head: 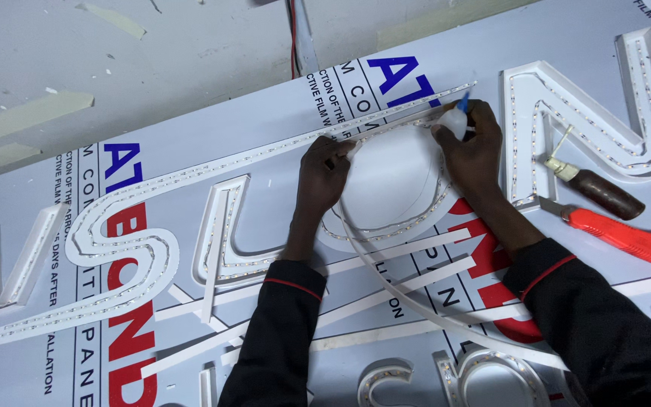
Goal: The person assembles a large illuminated sign by applying adhesive from a bottle to the edges of white letter-shaped frames and pressing flexible LED light strips into place. The person uses a utility knife to trim excess strip material and continues applying adhesive and securing the strips along the contours of the letters.
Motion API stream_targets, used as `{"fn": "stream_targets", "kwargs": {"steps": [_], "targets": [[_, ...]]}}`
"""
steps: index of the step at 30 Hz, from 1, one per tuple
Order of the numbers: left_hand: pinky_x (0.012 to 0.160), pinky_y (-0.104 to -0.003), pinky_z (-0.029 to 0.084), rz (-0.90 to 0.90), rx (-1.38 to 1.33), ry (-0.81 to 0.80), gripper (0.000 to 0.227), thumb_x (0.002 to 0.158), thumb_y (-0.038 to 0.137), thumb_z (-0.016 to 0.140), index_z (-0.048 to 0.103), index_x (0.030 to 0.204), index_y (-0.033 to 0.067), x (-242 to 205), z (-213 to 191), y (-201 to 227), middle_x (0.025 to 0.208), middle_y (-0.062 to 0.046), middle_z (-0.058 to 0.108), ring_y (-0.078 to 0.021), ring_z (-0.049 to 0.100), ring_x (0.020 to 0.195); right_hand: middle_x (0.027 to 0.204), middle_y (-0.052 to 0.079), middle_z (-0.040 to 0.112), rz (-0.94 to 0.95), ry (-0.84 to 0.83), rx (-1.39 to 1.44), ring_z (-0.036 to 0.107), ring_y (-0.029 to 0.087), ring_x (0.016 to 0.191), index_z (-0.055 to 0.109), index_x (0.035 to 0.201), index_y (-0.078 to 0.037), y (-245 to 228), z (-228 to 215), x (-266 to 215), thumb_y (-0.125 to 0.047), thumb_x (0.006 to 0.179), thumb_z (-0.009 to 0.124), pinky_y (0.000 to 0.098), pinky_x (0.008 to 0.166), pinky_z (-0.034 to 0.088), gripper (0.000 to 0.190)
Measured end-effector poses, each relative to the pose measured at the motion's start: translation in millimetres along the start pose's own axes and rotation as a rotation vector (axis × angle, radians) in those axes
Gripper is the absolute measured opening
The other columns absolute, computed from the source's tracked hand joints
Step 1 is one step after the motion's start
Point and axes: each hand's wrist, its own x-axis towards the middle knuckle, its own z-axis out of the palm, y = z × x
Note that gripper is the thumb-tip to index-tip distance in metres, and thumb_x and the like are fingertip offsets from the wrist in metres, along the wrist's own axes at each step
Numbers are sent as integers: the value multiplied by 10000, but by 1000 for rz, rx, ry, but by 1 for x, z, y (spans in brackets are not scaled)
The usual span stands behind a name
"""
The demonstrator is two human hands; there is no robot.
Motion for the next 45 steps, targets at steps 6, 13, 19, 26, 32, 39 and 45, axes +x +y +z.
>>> {"fn": "stream_targets", "kwargs": {"steps": [6, 13, 19, 26, 32, 39, 45], "targets": [[780, -456, 552, -2, -8, 18, 310, 963, -36, 680, 849, 1218, 13, -1, 0, 3, 1005, -207, 689, -276, 682, 875, 1142, 146, 663, -284, 165, -319, 632, 367, 1032, 723, 1379, -51, -1, -9, -1, 55, 1101, 828, 488, 883, 508, 315], [798, -484, 555, -1, 43, 5, 310, 947, -49, 686, 841, 1210, 8, -1, -1, 10, 1003, -222, 671, -332, 690, 898, 1181, 258, 665, -191, 212, -437, 632, 513, 1033, 664, 1511, -24, 7, -12, 2, 76, 1007, 879, 626, 937, 497, 557], [838, -332, 546, 24, 112, 14, 416, 883, 0, 626, 891, 1186, 106, 0, 0, 8, 932, -6, 630, -188, 666, 871, 1515, 255, 750, -78, 97, -513, 732, 451, 1132, 591, 1652, 21, 43, -27, 23, -89, 972, 824, 553, 917, 565, 727], [783, -343, 532, 48, 98, 12, 383, 907, 10, 625, 884, 1180, 83, -2, -1, 10, 927, -12, 617, -189, 648, 856, 1173, 232, 832, -48, 63, -570, 734, 390, 810, 634, 1636, 25, 29, -40, 26, -97, 971, 801, 565, 794, 562, 697], [801, -440, 567, -15, 18, 31, 281, 956, -45, 666, 843, 1170, -5, -4, -1, 20, 968, -162, 621, -261, 679, 916, 1137, 364, 799, -62, 52, -578, 811, 563, 994, 673, 1517, 128, -11, -39, 19, 92, 971, 895, 648, 870, 648, 591], [799, -427, 585, -5, 25, 20, 293, 961, -42, 673, 846, 1190, 21, -4, -2, 18, 950, -128, 592, -238, 663, 899, 1247, 172, 449, -357, 270, -284, 574, 397, 1089, 446, 1405, -55, -46, -40, 18, 205, 923, 712, 516, 878, 489, 608], [803, -430, 591, -34, 5, 30, 268, 981, -32, 665, 835, 1185, 1, -3, -3, 29, 977, -158, 619, -237, 680, 924, 1108, 117, 739, -425, -350, -489, 775, 399, 1061, 802, 1177, -97, -28, 37, 8, -71, 1061, 775, 528, 814, 624, 122]]}}
